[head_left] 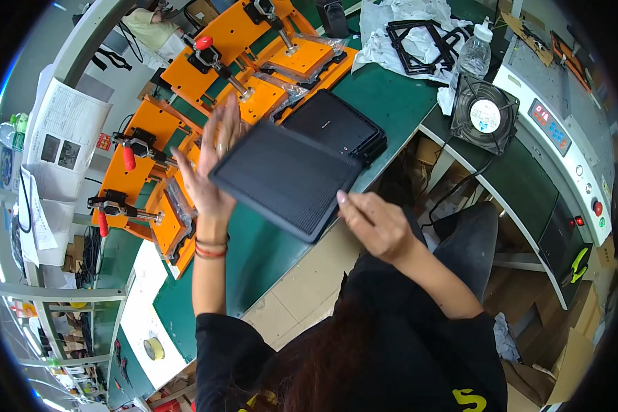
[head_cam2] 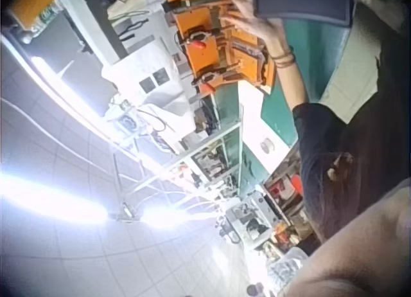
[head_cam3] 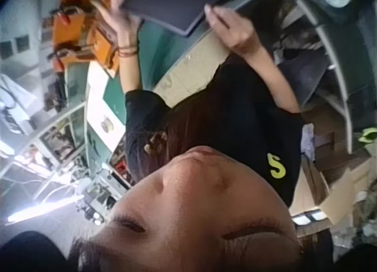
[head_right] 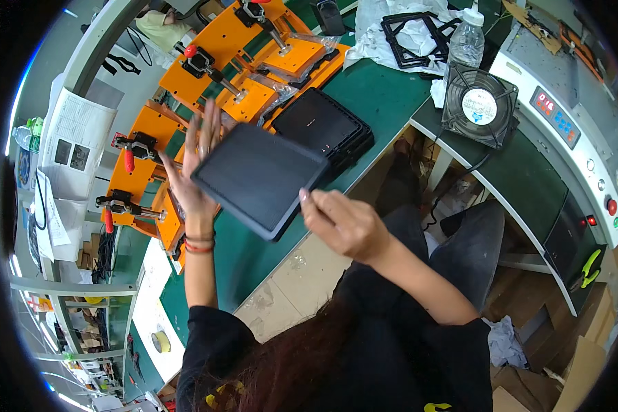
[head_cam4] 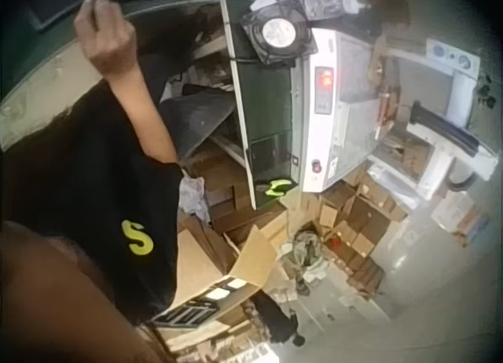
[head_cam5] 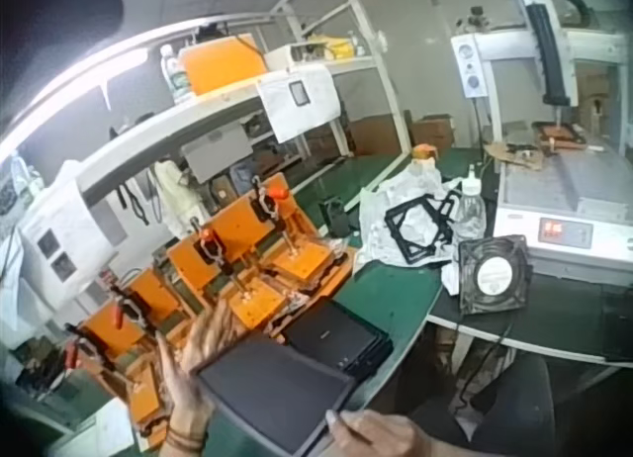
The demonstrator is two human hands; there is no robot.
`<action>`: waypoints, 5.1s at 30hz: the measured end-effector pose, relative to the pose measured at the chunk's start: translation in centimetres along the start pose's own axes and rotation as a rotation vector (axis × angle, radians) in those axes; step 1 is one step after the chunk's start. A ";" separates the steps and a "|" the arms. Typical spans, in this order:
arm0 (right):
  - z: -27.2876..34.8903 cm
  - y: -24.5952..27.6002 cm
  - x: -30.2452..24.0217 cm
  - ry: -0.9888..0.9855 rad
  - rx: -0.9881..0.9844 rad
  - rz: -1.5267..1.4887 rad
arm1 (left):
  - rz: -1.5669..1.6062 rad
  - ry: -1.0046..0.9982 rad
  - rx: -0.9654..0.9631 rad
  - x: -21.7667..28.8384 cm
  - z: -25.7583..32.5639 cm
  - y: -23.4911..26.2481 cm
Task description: The person assembles electronic devices by placing black rectangular units into orange clamping jigs and operating a press machine. They retrieve frames from a cardboard box, fit them onto the units, and place the assembled items into the box. The process involves repetitive handling of the units and frames.
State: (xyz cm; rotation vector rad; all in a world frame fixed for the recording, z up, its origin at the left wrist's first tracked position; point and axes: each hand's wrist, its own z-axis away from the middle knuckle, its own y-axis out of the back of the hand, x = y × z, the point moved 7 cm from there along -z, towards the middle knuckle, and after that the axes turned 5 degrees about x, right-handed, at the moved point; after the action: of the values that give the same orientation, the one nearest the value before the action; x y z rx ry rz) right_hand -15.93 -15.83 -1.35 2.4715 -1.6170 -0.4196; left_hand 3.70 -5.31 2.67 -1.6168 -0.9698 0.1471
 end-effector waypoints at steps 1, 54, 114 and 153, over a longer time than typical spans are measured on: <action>-0.1 -0.2 0.8 0.007 0.005 0.020 | -0.436 -0.047 0.064 0.5 -1.2 0.7; 12.2 25.2 5.3 -0.907 0.138 0.603 | -1.450 -0.198 -0.482 -28.9 4.4 -2.2; 7.9 66.1 -24.1 -0.587 0.783 1.830 | -1.178 0.065 -0.523 -48.7 -5.3 -6.9; 13.7 28.5 4.5 -0.738 0.055 0.589 | -0.523 0.281 -0.345 -48.2 -6.0 -6.1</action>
State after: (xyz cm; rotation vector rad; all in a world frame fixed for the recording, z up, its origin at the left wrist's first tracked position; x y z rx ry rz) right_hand -43.38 -31.15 -6.97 1.7996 -2.5155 -1.2853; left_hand -27.06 -41.43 -9.51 -1.5762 -1.2031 -0.6184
